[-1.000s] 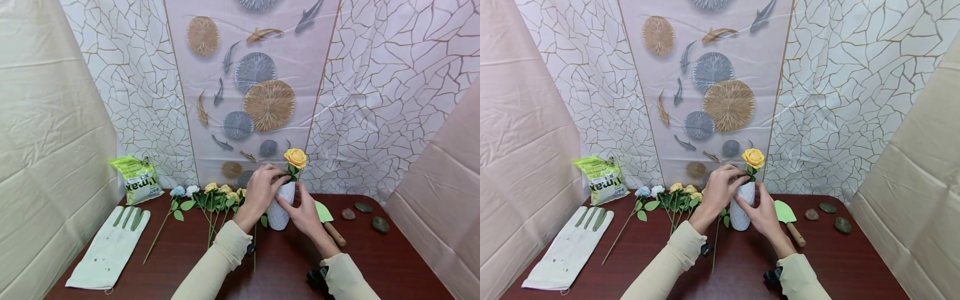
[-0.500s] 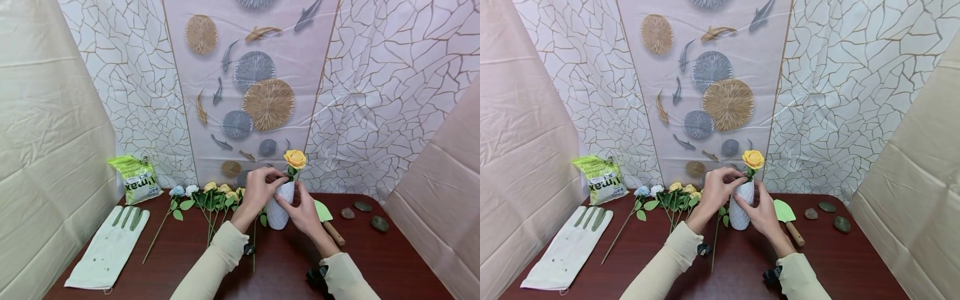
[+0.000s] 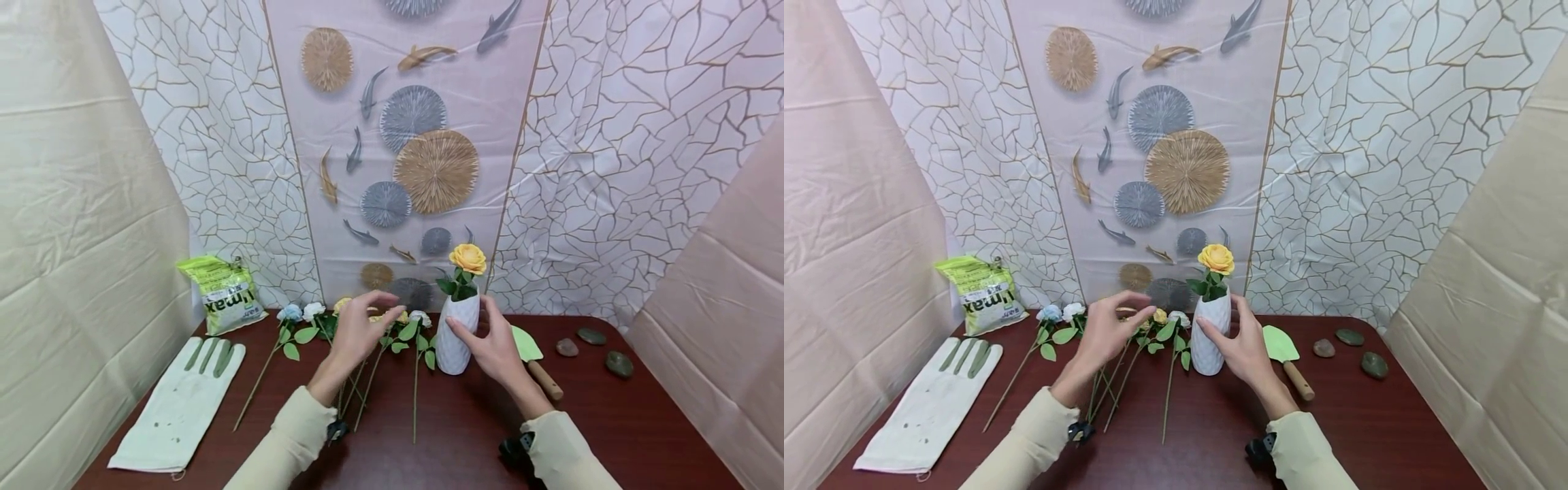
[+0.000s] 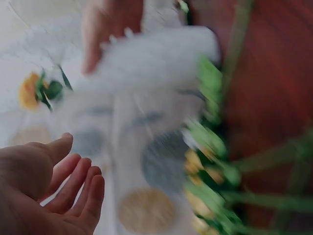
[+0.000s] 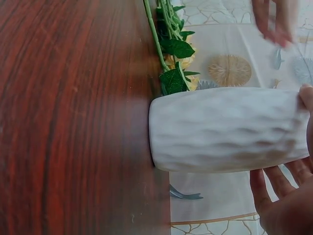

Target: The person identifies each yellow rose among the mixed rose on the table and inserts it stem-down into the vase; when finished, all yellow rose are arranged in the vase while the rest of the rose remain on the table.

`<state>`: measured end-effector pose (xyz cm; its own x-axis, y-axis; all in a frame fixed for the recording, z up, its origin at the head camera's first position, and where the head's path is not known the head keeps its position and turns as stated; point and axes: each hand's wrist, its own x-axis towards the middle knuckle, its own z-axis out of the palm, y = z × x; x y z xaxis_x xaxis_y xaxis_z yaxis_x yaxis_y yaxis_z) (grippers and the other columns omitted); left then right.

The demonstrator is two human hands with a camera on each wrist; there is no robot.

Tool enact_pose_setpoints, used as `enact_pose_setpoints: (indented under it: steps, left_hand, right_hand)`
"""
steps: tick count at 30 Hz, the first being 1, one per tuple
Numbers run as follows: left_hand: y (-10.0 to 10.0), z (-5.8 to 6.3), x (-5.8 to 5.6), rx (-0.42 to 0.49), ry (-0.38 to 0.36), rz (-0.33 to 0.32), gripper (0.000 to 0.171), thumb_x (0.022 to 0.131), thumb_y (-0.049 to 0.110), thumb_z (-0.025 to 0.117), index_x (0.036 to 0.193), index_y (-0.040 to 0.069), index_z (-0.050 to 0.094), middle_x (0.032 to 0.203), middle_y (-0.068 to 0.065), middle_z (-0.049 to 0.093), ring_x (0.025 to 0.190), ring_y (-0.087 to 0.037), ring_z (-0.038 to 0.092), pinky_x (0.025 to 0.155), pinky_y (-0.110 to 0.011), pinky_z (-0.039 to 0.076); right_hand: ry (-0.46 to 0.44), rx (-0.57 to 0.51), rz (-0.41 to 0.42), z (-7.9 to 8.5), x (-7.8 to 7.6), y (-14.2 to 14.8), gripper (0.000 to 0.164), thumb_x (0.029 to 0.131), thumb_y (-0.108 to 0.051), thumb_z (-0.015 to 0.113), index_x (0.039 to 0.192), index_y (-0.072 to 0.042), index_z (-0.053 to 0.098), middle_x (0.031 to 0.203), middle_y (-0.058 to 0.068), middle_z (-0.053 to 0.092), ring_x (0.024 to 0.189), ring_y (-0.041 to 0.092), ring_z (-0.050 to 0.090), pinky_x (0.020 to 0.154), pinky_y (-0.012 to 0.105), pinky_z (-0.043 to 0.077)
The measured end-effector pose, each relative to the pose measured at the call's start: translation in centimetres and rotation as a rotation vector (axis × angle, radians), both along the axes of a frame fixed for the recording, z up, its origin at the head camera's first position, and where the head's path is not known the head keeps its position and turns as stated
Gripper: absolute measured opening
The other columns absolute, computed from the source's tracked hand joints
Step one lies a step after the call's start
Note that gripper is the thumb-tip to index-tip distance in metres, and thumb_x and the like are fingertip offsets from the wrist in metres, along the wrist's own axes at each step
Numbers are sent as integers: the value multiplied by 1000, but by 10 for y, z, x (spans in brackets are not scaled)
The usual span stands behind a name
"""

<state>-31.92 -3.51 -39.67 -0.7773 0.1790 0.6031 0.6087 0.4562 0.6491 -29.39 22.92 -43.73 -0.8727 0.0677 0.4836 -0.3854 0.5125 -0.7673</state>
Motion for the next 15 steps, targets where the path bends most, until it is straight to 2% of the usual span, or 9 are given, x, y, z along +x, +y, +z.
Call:
enact_pose_setpoints:
  steps: [4,7,11,15]
  left_hand:
    - [-39,-24,-5,-9,-86,106,15,91,28,77,104,22,76,96,6,77,86,-9,72,79,-31,61]
    - [-60,-39,-8,-25,-152,185,15,91,30,76,104,21,76,93,7,76,83,-9,71,77,-30,60]
    - [-75,-55,-12,-62,-237,231,19,92,30,76,104,16,76,92,4,76,83,-13,72,74,-32,60]
    - [-82,-64,-14,-105,-328,236,19,90,23,78,104,12,76,90,0,76,81,-15,73,71,-33,60]
  right_hand:
    - [-5,-9,-7,1,0,-1,68,88,-49,75,142,-23,44,120,3,66,103,18,68,77,30,58]
    - [-7,-15,-5,1,0,-1,69,88,-49,75,143,-22,44,121,3,66,105,18,67,78,30,58]
    - [-8,-22,-1,0,0,1,70,88,-48,75,144,-21,43,124,4,65,107,19,67,80,31,58]
    - [-14,-13,5,0,-1,1,71,88,-48,75,145,-22,42,126,5,64,109,20,67,82,33,58]
